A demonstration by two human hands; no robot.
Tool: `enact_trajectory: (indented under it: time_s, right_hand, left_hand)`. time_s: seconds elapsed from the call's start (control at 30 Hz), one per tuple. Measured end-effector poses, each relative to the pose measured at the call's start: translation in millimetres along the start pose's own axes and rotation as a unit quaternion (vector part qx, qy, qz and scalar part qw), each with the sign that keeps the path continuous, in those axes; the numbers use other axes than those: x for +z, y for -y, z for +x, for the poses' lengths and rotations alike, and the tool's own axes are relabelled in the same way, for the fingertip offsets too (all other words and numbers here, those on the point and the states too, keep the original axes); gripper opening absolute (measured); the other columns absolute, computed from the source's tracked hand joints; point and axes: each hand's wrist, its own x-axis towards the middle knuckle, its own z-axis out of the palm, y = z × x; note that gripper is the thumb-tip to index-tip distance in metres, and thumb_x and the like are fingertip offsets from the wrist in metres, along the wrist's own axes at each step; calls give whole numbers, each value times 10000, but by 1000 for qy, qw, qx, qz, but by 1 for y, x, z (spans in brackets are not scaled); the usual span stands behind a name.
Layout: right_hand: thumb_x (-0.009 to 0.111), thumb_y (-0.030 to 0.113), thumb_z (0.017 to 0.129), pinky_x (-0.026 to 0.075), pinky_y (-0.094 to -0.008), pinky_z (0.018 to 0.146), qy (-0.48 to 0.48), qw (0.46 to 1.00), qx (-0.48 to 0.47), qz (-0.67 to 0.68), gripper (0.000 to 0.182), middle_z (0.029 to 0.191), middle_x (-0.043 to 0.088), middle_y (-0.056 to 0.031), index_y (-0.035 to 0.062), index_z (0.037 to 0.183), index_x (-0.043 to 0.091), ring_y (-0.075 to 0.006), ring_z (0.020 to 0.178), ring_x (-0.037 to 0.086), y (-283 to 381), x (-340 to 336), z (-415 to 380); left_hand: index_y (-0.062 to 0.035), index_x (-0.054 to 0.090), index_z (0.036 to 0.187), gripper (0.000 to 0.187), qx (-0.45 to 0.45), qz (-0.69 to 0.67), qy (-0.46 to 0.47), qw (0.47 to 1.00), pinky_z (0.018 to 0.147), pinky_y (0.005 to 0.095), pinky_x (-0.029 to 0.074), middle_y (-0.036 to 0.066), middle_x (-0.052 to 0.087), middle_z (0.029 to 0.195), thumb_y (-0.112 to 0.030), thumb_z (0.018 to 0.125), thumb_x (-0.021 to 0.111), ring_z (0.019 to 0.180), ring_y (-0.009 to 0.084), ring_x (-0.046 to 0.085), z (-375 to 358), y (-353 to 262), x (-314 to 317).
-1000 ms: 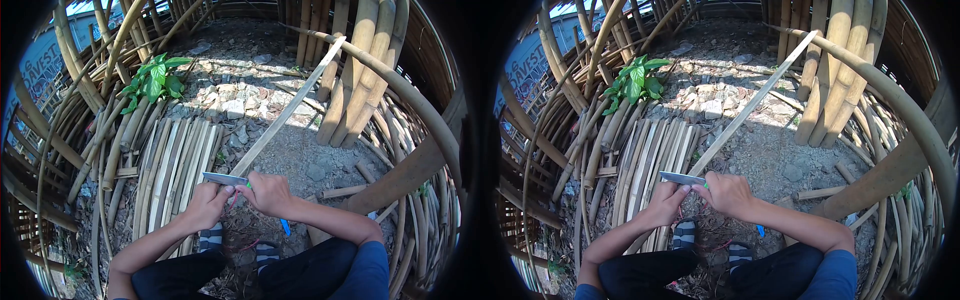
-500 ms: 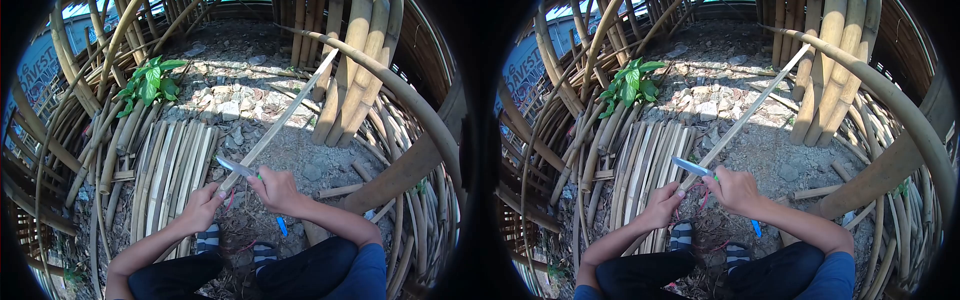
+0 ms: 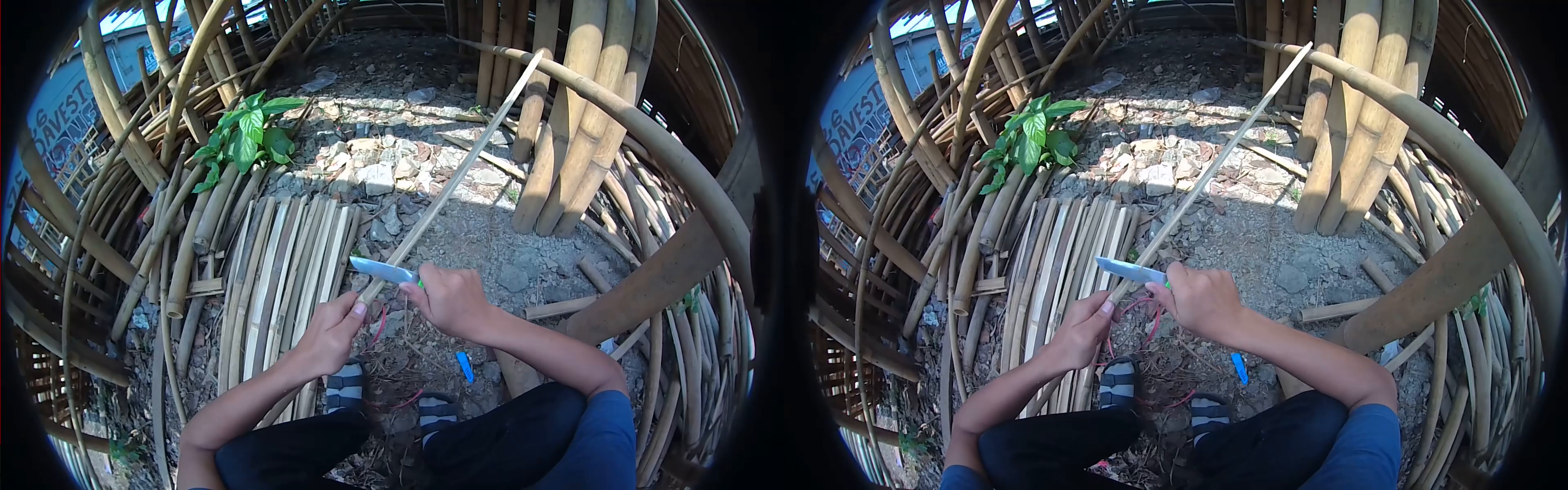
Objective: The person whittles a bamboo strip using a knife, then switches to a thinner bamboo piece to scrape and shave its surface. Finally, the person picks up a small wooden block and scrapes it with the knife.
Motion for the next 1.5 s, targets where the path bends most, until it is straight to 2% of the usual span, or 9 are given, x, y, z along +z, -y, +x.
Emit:
enact_trajectory:
  time_s: [0.07,0.3,0.47,0.6,0.8,0.9,1.1,1.33,1.5]
  right_hand:
    - [544,381,1006,456,-466,422,-26,989,140,-35,417,541,586,-160,38,769,539,-364,468,609,-25,-8,7]
    - [532,359,1012,462,-492,440,-7,992,121,28,399,555,593,-174,29,788,547,-385,475,609,1,-4,-8]
    - [569,357,990,465,-472,420,15,999,23,36,392,565,601,-174,31,774,536,-367,464,612,12,7,-12]
    - [566,366,993,461,-472,415,-19,993,114,-5,402,573,607,-174,34,769,533,-370,464,611,-16,-12,0]
    - [526,370,1017,468,-499,464,-55,985,146,-77,419,575,602,-189,27,777,540,-406,511,615,-49,-33,0]
    - [507,385,1023,478,-515,506,-29,977,188,-100,436,586,606,-190,28,774,542,-415,535,620,-55,-32,-6]
    - [535,406,1009,447,-488,422,-8,993,111,-37,450,534,578,-167,36,753,525,-369,453,593,-28,-22,-11]
    - [559,447,991,439,-451,377,-19,997,52,-61,480,505,574,-137,42,735,520,-322,415,589,-22,-15,-12]
    - [562,422,996,428,-454,403,-47,984,124,-119,443,492,538,-141,48,759,538,-359,427,570,-54,-33,-5]
  left_hand:
    - [-7,557,900,437,-8,-14,-14,1000,481,269,263,-45,385,581,-396,1043,417,509,60,345,-3,1,-7]
    - [-19,564,883,419,-57,-20,-14,998,483,267,265,-42,396,593,-375,1053,422,520,57,352,-2,7,1]
    - [19,565,851,426,-39,11,-12,999,577,372,384,83,486,612,-339,1039,433,592,165,467,-2,5,5]
    - [-27,544,850,422,-53,-30,8,998,491,273,280,-42,404,624,-378,1053,429,543,64,353,-5,7,3]
    - [-22,539,830,412,-38,30,-12,999,482,271,277,-33,396,608,-349,1050,422,535,54,351,-9,2,-1]
    - [24,547,798,434,-74,42,4,996,534,377,366,100,459,566,-334,1028,465,547,160,449,-8,5,-2]
    - [-5,568,797,470,-90,98,6,991,556,295,385,-12,458,613,-389,1051,472,603,74,426,-8,0,2]
    - [14,564,789,502,-101,82,16,991,569,328,412,11,466,609,-397,1058,460,605,100,447,-10,0,3]
    - [41,567,811,484,-65,127,14,990,512,382,422,80,489,539,-364,1056,464,511,149,495,-15,7,2]
